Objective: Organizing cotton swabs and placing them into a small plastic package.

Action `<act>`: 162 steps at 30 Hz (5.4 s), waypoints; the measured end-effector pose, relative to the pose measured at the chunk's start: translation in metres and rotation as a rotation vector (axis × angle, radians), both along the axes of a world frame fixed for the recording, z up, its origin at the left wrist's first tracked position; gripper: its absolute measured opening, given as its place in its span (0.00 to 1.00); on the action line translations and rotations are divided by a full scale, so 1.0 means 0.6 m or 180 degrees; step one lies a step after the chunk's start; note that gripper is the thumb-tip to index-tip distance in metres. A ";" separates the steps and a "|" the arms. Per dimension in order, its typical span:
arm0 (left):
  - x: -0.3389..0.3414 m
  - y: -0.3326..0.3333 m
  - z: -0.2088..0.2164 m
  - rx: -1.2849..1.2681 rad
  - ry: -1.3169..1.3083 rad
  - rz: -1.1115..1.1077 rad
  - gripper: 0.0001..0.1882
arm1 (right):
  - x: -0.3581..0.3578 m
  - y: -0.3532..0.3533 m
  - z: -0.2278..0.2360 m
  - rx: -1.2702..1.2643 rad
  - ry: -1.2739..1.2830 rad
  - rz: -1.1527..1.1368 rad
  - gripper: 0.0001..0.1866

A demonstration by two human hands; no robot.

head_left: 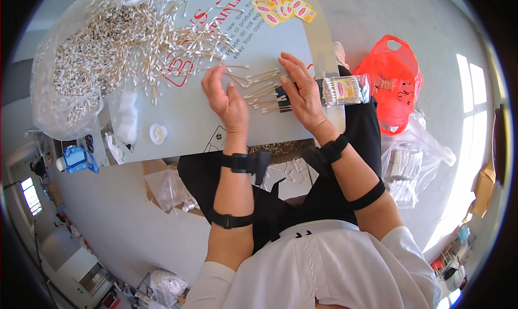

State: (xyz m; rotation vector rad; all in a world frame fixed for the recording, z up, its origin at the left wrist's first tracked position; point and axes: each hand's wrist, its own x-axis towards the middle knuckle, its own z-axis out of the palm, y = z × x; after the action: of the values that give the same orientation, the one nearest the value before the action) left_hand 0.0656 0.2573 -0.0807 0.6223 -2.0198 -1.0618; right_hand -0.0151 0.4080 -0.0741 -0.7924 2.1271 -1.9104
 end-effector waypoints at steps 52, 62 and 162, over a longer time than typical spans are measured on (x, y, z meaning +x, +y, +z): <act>-0.101 -0.055 0.046 -0.1950 -0.1936 -0.1057 0.03 | 0.014 0.018 -0.006 -0.0625 -0.0812 -0.0579 0.15; -0.030 0.016 0.021 -0.0759 -0.0700 -0.0974 0.12 | 0.019 0.001 -0.010 -0.0897 -0.0911 -0.0575 0.18; -0.011 0.065 0.005 0.1687 0.0514 -0.0867 0.29 | 0.014 -0.021 -0.014 -0.1353 -0.1493 -0.0363 0.23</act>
State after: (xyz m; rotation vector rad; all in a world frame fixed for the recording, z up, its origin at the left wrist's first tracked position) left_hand 0.0589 0.2961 -0.0776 0.5078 -1.7146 -1.7803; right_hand -0.0065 0.3953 -0.0823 -0.2370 1.5417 -2.3594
